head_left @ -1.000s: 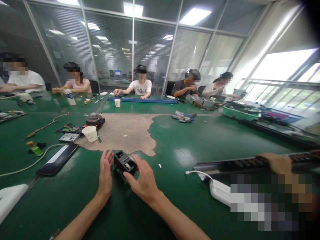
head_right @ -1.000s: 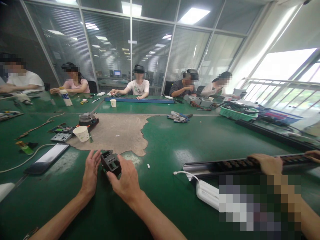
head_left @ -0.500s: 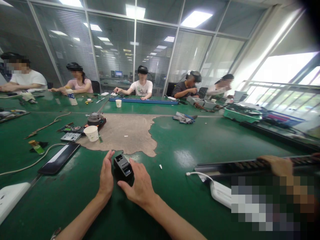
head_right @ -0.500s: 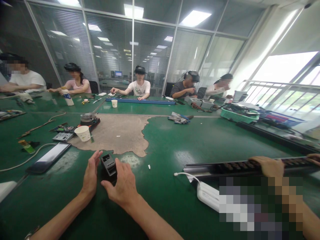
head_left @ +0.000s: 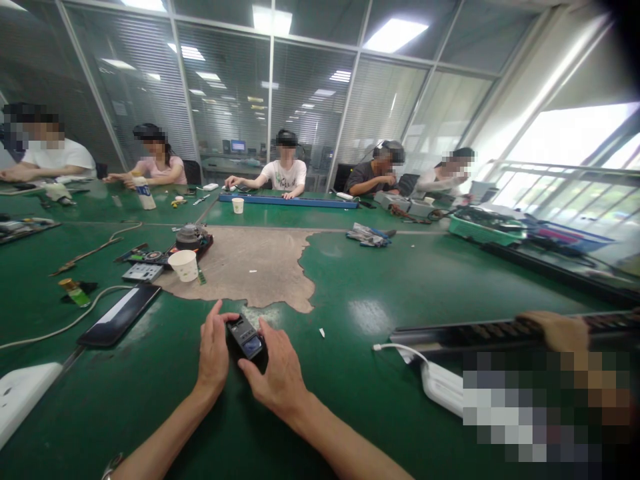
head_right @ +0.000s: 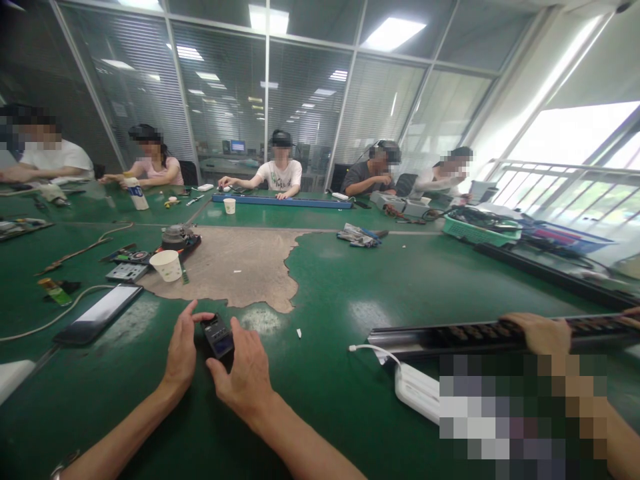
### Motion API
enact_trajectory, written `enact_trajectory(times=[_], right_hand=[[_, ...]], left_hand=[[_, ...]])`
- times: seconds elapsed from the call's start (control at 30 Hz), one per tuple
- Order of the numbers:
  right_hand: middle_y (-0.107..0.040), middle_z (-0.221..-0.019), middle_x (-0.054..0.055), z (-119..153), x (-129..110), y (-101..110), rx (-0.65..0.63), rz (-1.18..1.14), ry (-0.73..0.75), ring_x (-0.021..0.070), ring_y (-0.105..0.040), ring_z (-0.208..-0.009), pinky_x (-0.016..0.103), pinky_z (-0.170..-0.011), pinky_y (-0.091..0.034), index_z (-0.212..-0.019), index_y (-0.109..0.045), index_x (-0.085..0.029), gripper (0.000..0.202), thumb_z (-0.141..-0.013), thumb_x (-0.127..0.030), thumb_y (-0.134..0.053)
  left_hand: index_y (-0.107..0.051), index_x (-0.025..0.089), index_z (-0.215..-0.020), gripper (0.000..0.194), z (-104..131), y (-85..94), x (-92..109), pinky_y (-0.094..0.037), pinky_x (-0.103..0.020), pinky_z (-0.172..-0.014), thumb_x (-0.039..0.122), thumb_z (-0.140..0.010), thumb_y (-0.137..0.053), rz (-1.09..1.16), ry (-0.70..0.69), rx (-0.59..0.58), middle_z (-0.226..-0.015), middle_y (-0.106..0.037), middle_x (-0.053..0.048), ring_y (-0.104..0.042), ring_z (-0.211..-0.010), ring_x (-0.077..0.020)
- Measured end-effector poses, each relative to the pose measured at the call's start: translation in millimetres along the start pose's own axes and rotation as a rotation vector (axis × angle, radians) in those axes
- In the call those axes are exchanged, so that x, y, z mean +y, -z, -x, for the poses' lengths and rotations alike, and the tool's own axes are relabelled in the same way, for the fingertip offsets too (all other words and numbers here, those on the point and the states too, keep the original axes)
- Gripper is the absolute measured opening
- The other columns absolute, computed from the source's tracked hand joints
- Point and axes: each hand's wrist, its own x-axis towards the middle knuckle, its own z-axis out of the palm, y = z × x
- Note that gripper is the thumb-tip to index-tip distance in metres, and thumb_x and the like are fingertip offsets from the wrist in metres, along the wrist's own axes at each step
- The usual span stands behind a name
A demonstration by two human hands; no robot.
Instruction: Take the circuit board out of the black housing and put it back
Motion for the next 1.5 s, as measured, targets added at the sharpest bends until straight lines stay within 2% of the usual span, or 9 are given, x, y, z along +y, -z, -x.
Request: enact_trajectory(times=[0.1,0.23,0.43,0.6,0.77,0.93,1.17,1.33,1.5], right_hand=[[-0.059,-0.129,0.017,0,2,-2,-0.006,0.014,0.014,0.033,-0.057,-0.114,0.053,-0.103,-0.043,-0.142,-0.038,-0.011,0.076,-0.075,-0.027,-0.07],[-0.063,-0.124,0.015,-2,0,0,0.004,-0.021,-0.017,0.0315,-0.059,-0.112,0.05,-0.099,-0.047,-0.139,-0.044,-0.013,0.07,-0.076,-0.028,-0.07],[-0.064,-0.122,0.012,-16,-8,21,0.141,-0.173,-0.083,0.0265,-0.061,-0.111,0.045,-0.101,-0.047,-0.138,-0.044,-0.017,0.064,-0.079,-0.028,-0.066],[-0.064,-0.121,0.01,-31,11,33,0.22,-0.146,-0.209,0.0242,-0.061,-0.111,0.04,-0.1,-0.048,-0.137,-0.046,-0.018,0.062,-0.078,-0.026,-0.064],[-0.066,-0.115,0.01,-31,34,29,0.214,-0.009,-0.271,0.0263,-0.062,-0.107,0.041,-0.097,-0.048,-0.13,-0.053,-0.017,0.057,-0.074,-0.023,-0.062],[-0.067,-0.107,0.011,-28,36,27,0.114,0.08,-0.272,0.0286,-0.062,-0.101,0.043,-0.092,-0.05,-0.136,-0.047,-0.015,0.067,-0.071,-0.021,-0.063],[-0.058,-0.125,0.017,-25,36,31,0.065,0.169,-0.228,0.0363,-0.054,-0.113,0.05,-0.096,-0.046,-0.14,-0.041,-0.014,0.082,-0.064,-0.023,-0.069],[-0.062,-0.119,0.016,-30,36,36,0.081,0.098,-0.266,0.0318,-0.059,-0.109,0.048,-0.097,-0.046,-0.137,-0.046,-0.013,0.067,-0.073,-0.021,-0.064],[-0.066,-0.113,0.01,-32,11,37,0.175,-0.097,-0.181,0.0237,-0.064,-0.099,0.039,-0.089,-0.053,-0.141,-0.042,-0.018,0.064,-0.082,-0.031,-0.065]], left_hand=[[-0.06,0.024,-0.118,0.048,0,-0.5,0,-0.021,-0.046,-0.113,0.052,-0.096,-0.028,-0.01,-0.008,0.007,-0.119,-0.064,-0.006,-0.045,-0.125,-0.0224],[-0.043,0.026,-0.14,0.052,-1,-2.8,1,-0.029,-0.044,-0.111,0.051,-0.097,-0.03,0.135,0.018,0.085,-0.126,-0.059,-0.007,-0.048,-0.123,-0.0214],[-0.04,0.023,-0.142,0.055,-4,-3.4,2,-0.032,-0.04,-0.11,0.052,-0.096,-0.03,0.249,-0.021,0.137,-0.132,-0.053,-0.009,-0.049,-0.122,-0.0207],[-0.037,0.024,-0.144,0.057,-2,-5.0,1,-0.031,-0.042,-0.111,0.053,-0.096,-0.032,0.252,0.012,0.136,-0.136,-0.05,-0.01,-0.048,-0.124,-0.0217],[-0.036,0.024,-0.144,0.058,-1,-4.9,1,-0.029,-0.043,-0.112,0.054,-0.095,-0.031,0.221,0.017,0.131,-0.138,-0.048,-0.01,-0.046,-0.126,-0.0227],[-0.035,0.024,-0.145,0.059,-1,-4.2,0,-0.029,-0.043,-0.112,0.055,-0.095,-0.031,0.192,0.018,0.138,-0.139,-0.047,-0.011,-0.047,-0.126,-0.0226],[-0.034,0.025,-0.146,0.058,-1,-4.5,-4,-0.03,-0.043,-0.112,0.054,-0.096,-0.03,0.183,0.021,0.146,-0.141,-0.045,-0.011,-0.046,-0.127,-0.0222],[-0.034,0.025,-0.146,0.059,-1,-5.1,-3,-0.03,-0.043,-0.112,0.054,-0.095,-0.03,0.179,0.025,0.147,-0.141,-0.044,-0.011,-0.046,-0.127,-0.0222],[-0.034,0.026,-0.146,0.059,0,-6.1,-1,-0.031,-0.042,-0.111,0.056,-0.095,-0.03,0.205,0.045,0.129,-0.141,-0.044,-0.011,-0.045,-0.128,-0.0226]])
